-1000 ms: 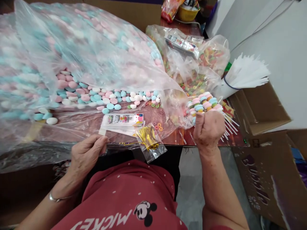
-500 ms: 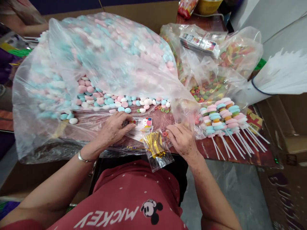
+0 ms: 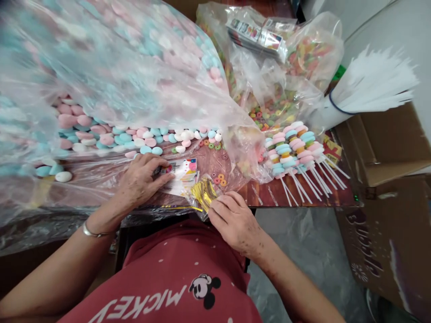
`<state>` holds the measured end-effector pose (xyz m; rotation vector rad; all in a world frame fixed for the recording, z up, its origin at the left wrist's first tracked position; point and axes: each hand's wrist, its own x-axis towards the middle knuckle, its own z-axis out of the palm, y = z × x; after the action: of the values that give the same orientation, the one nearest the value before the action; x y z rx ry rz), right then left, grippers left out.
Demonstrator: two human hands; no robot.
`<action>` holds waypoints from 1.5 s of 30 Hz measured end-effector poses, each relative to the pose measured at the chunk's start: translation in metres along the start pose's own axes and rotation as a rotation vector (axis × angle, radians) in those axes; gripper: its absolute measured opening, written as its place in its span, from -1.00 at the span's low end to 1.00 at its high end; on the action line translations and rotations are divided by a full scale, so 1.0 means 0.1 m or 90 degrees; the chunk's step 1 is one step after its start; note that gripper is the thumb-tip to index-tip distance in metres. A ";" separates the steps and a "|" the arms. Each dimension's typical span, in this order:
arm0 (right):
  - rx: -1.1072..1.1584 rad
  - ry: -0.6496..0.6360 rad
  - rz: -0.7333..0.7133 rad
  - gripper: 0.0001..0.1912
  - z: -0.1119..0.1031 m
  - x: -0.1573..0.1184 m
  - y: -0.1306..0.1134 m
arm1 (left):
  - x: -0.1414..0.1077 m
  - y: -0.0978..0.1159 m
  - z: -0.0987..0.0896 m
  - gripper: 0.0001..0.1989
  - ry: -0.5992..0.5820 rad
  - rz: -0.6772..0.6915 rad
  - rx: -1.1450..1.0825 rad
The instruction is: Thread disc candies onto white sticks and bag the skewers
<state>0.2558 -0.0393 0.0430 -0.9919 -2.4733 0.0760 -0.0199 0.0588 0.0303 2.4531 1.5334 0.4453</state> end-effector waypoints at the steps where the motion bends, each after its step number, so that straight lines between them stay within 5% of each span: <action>1: -0.009 0.003 0.010 -0.75 -0.01 -0.02 0.04 | 0.00 0.00 0.00 -0.77 0.002 0.002 -0.001; 9: -0.092 0.051 0.186 -0.72 -0.07 0.00 0.33 | -0.05 -0.03 0.03 -0.72 0.015 0.006 0.006; 16: -0.120 -0.162 0.093 -0.75 0.01 0.35 0.36 | -0.06 -0.02 0.03 -0.73 0.024 0.010 0.018; 22: -0.173 -0.089 0.187 -0.72 -0.05 0.42 0.52 | -0.07 -0.02 0.04 -0.74 0.020 0.018 0.039; 27: -0.080 -0.163 0.227 -0.81 -0.24 0.32 0.33 | -0.06 -0.03 0.03 -0.75 0.025 0.024 0.030; 32: -0.061 -0.214 0.403 -0.87 -0.28 0.13 0.06 | -0.06 -0.03 0.03 -0.75 0.023 0.015 0.017; 35: 0.013 -0.196 0.484 -0.78 -0.19 0.03 0.01 | -0.06 -0.04 0.04 -0.73 0.021 0.015 0.013; 39: 0.073 -0.124 0.473 -0.77 -0.05 0.02 0.09 | -0.07 -0.05 0.04 -0.74 0.021 0.020 0.017; 45: -0.167 0.001 0.325 -0.81 -0.05 0.32 0.53 | -0.08 -0.03 0.07 -0.73 0.039 0.031 0.053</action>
<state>0.2723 0.0206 0.0485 -1.7148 -2.2040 -0.0867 -0.0233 0.0526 0.0218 2.5667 1.5480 0.4785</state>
